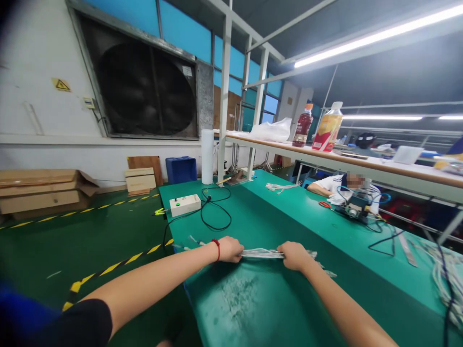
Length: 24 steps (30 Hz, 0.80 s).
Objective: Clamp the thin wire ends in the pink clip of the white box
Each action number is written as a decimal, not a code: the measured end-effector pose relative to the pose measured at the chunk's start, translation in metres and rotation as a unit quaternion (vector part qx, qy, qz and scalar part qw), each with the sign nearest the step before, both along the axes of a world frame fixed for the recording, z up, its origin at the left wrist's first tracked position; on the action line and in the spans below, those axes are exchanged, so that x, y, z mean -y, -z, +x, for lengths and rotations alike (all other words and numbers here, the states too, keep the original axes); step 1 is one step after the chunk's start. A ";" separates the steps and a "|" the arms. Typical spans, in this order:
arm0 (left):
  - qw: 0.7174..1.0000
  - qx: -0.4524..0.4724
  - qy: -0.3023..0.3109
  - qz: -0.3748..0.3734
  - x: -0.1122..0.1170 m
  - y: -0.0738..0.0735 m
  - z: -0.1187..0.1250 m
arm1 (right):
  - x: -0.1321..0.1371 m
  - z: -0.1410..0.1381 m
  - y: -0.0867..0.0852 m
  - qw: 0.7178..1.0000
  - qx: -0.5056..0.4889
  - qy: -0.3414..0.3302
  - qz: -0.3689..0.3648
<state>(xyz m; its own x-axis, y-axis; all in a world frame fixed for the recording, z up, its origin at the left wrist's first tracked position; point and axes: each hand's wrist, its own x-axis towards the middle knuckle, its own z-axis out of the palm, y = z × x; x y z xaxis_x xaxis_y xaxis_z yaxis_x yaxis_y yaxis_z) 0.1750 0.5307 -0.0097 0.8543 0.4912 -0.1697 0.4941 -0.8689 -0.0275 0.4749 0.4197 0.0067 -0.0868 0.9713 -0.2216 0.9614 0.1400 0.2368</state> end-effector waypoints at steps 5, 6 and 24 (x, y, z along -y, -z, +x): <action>1.000 0.013 -0.001 0.009 -0.014 -0.033 -0.021 | 0.002 0.001 -0.026 0.997 0.019 -0.026 0.074; 1.000 0.020 -0.007 0.014 -0.024 -0.039 -0.022 | -0.004 0.002 -0.031 0.995 0.024 -0.026 0.095; 0.980 0.178 0.002 0.093 -0.066 -0.003 -0.025 | -0.033 0.034 -0.017 0.994 -0.010 0.048 0.094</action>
<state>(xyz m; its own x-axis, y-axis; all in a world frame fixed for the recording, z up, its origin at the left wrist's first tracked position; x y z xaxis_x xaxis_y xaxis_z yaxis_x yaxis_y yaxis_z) 0.1500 0.5965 -0.0070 0.8453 0.4812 0.2324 0.4973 -0.8675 -0.0127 0.5093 0.4532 0.0233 0.0050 0.9994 -0.0352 0.9728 0.0033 0.2315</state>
